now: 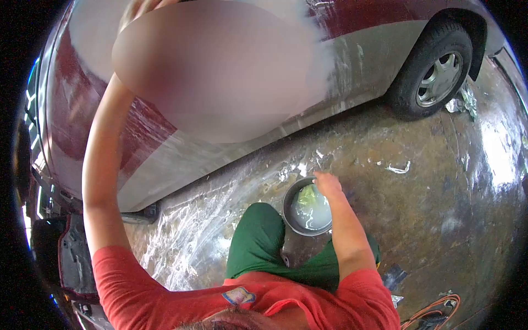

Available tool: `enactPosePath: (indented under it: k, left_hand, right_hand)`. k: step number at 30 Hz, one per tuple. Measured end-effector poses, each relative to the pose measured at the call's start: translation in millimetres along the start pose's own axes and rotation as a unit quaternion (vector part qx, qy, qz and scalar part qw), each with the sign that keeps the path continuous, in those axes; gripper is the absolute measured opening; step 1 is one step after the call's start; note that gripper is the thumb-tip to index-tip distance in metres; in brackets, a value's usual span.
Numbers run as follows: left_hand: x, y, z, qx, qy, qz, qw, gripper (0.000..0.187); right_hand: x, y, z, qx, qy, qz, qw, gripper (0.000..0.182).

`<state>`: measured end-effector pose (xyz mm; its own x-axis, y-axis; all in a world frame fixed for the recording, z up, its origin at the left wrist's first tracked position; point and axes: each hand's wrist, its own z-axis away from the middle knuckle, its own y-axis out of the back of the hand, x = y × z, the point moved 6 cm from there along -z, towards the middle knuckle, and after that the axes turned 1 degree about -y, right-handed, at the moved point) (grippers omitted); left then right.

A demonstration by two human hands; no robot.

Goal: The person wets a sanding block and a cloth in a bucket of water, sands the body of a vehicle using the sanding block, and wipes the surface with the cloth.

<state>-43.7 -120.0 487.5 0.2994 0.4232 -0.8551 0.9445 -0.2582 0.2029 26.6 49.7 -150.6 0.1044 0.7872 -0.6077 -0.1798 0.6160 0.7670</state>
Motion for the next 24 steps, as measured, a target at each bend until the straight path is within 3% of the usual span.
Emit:
enactPosePath:
  k: [2,5,7,9,12,15,16,17,20,21,24]
  left_hand:
    - [29.2,-10.5,-71.7,-0.032,0.006,0.09,0.995,0.047]
    - [34.3,-14.8,-81.3,-0.02,-0.028,0.096,0.995,0.045]
    - [25.8,1.2,-31.5,-0.082,0.03,0.031,0.996,0.044]
    - [-8.9,21.0,47.0,-0.036,0.009,0.007,0.999,0.047]
    - [-11.4,32.9,60.4,-0.009,0.011,-0.005,1.0,0.044]
    - [8.3,-5.9,-2.4,-0.011,-0.026,0.032,0.999,0.045]
    - [28.9,-1.7,-44.4,-0.068,-0.005,0.056,0.996,0.043]
    - [34.0,-13.1,-65.2,-0.029,-0.033,0.083,0.996,0.044]
    - [37.0,-19.8,-71.5,-0.064,-0.031,0.071,0.995,0.042]
    - [32.2,-12.3,-48.2,-0.031,-0.069,0.044,0.996,0.041]
    - [-13.2,23.5,55.2,-0.024,-0.045,0.027,0.998,0.043]
  right_hand:
    - [2.3,2.0,0.8,-0.003,0.001,-0.005,1.0,0.038]
    - [-0.9,6.6,2.1,-0.007,-0.009,-0.005,1.0,0.039]
    - [-0.9,7.9,4.6,-0.01,-0.015,-0.003,1.0,0.039]
    - [-3.3,9.6,6.0,-0.008,-0.017,-0.004,1.0,0.039]
    - [-0.6,2.9,2.3,0.004,-0.005,-0.021,1.0,0.039]
    - [-3.4,3.5,3.1,-0.001,0.0,-0.012,1.0,0.04]
    - [-2.3,3.5,3.9,-0.007,-0.009,-0.014,1.0,0.04]
    - [-3.0,4.0,6.0,-0.014,-0.019,-0.017,1.0,0.04]
    - [-5.5,3.5,6.2,0.001,-0.01,-0.018,1.0,0.04]
    - [-2.5,6.5,4.8,0.012,-0.001,-0.014,1.0,0.04]
    - [1.8,1.6,2.1,0.007,-0.01,-0.023,1.0,0.039]
